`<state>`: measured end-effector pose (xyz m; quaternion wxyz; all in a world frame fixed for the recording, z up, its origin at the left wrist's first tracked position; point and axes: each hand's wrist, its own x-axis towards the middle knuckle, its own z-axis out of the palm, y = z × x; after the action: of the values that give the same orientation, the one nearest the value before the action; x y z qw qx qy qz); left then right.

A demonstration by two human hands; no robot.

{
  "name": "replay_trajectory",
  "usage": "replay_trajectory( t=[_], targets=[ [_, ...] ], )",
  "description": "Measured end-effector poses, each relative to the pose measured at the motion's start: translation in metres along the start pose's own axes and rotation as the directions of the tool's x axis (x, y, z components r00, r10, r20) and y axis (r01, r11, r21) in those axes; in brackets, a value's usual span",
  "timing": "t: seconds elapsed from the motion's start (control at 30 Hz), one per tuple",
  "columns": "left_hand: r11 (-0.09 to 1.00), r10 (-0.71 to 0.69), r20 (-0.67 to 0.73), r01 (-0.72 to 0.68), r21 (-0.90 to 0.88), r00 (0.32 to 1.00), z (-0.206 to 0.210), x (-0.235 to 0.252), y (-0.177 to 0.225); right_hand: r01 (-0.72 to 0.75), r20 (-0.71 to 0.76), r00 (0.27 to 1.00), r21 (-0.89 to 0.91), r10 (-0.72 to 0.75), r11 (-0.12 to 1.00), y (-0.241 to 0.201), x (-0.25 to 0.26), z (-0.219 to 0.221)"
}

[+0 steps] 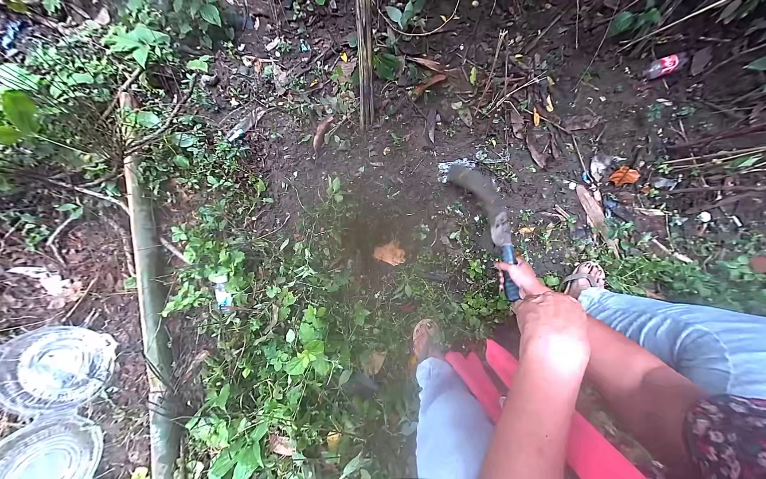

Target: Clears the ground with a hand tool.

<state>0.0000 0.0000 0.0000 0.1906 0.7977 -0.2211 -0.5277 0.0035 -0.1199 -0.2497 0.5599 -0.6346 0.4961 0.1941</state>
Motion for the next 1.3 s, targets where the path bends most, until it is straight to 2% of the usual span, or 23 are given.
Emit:
replay_trajectory(
  t=[0.1, 0.17, 0.2, 0.27, 0.3, 0.33, 0.37, 0.43, 0.5, 0.6, 0.7, 0.73, 0.77, 0.8, 0.87, 0.9, 0.93, 1.0, 1.1, 1.17, 1.2, 1.23, 1.3],
  targets=[
    [1.0, 0.008, 0.005, -0.008, -0.014, 1.0, -0.004, -0.001, 0.0, 0.014, -0.111, 0.993, 0.385, 0.031, 0.923, -0.023, 0.016, 0.03],
    [1.0, 0.005, 0.019, -0.004, -0.02, 1.0, -0.007, -0.001, 0.002, -0.019, -0.111, 0.991, 0.448, 0.077, 0.894, -0.021, 0.022, 0.053],
    [1.0, -0.002, 0.013, 0.002, -0.02, 1.0, -0.007, 0.0, 0.002, -0.065, -0.072, 0.993, 0.363, 0.097, 0.929, -0.013, 0.022, 0.061],
    [1.0, -0.019, -0.006, 0.019, -0.015, 1.0, -0.004, 0.004, 0.002, -0.162, 0.052, 0.985, -0.094, 0.167, 0.982, 0.014, 0.022, 0.062],
    [1.0, -0.023, -0.01, 0.023, -0.017, 1.0, -0.003, 0.005, 0.001, -0.163, 0.099, 0.974, -0.331, 0.206, 0.929, 0.025, 0.02, 0.057],
    [1.0, -0.024, 0.0, 0.024, -0.011, 1.0, -0.004, 0.004, 0.0, -0.154, 0.127, 0.963, -0.469, 0.239, 0.869, 0.032, 0.016, 0.051],
    [1.0, -0.025, 0.018, 0.025, 0.001, 1.0, -0.007, 0.002, 0.0, -0.139, 0.146, 0.957, -0.522, 0.249, 0.842, 0.036, 0.014, 0.042],
    [0.999, -0.026, 0.042, 0.024, 0.037, 0.999, -0.01, -0.001, 0.001, -0.098, 0.161, 0.963, -0.538, 0.216, 0.838, 0.05, 0.023, 0.015],
    [0.999, -0.023, 0.03, 0.022, 0.033, 0.999, -0.01, -0.002, 0.0, -0.071, 0.102, 0.985, -0.507, 0.142, 0.859, 0.052, 0.03, -0.003],
    [1.0, 0.006, 0.018, -0.006, 0.002, 1.0, -0.007, -0.004, 0.0, -0.056, 0.004, 0.998, -0.227, 0.059, 0.972, 0.025, 0.017, 0.007],
    [1.0, 0.02, 0.025, -0.02, -0.008, 0.999, -0.007, -0.004, -0.002, -0.045, -0.08, 0.995, 0.098, 0.053, 0.994, -0.007, 0.016, 0.048],
    [1.0, 0.018, 0.017, -0.018, -0.011, 1.0, -0.006, -0.003, -0.003, -0.043, -0.088, 0.995, 0.089, 0.05, 0.995, -0.011, 0.021, 0.058],
    [1.0, 0.012, 0.004, -0.012, -0.012, 1.0, -0.005, -0.001, -0.004, -0.052, -0.083, 0.995, -0.013, 0.051, 0.999, -0.013, 0.026, 0.064],
    [1.0, 0.003, -0.014, -0.004, -0.015, 1.0, -0.004, -0.001, -0.005, -0.073, -0.056, 0.996, -0.203, 0.063, 0.976, -0.015, 0.03, 0.065],
    [1.0, -0.005, -0.017, 0.004, -0.015, 1.0, -0.006, -0.002, -0.007, -0.086, 0.017, 0.993, -0.571, 0.116, 0.816, -0.022, 0.036, 0.056],
    [1.0, -0.004, 0.002, 0.004, -0.016, 1.0, -0.009, -0.003, -0.008, -0.067, 0.034, 0.993, -0.644, 0.115, 0.762, -0.026, 0.041, 0.048],
    [1.0, -0.006, 0.015, 0.006, -0.015, 1.0, -0.011, -0.005, -0.007, -0.049, 0.044, 0.994, -0.658, 0.103, 0.752, -0.03, 0.045, 0.039],
    [1.0, -0.014, -0.021, 0.014, -0.003, 1.0, -0.012, -0.004, -0.006, -0.015, 0.03, 0.999, -0.572, 0.039, 0.82, -0.032, 0.053, 0.023],
    [0.997, -0.038, -0.173, 0.027, -0.066, 0.984, -0.014, -0.003, -0.007, 0.012, -0.071, 0.997, -0.2, -0.027, 0.98, -0.036, 0.042, 0.032],
    [0.996, -0.035, -0.233, 0.014, -0.09, 0.972, -0.015, 0.0, -0.007, 0.018, -0.106, 0.994, 0.053, -0.012, 0.998, -0.036, 0.035, 0.055],
    [0.995, -0.03, -0.256, 0.004, -0.103, 0.966, -0.015, 0.001, -0.007, 0.007, -0.094, 0.996, 0.064, -0.001, 0.998, -0.032, 0.033, 0.065],
    [0.994, -0.022, -0.271, -0.009, -0.113, 0.962, -0.014, 0.002, -0.007, -0.025, -0.052, 0.998, -0.03, 0.024, 0.999, -0.027, 0.029, 0.068],
    [0.992, 0.0, -0.279, -0.034, -0.119, 0.96, -0.014, 0.001, -0.006, -0.07, 0.095, 0.988, -0.436, 0.123, 0.897, -0.016, 0.024, 0.057]
  ],
)
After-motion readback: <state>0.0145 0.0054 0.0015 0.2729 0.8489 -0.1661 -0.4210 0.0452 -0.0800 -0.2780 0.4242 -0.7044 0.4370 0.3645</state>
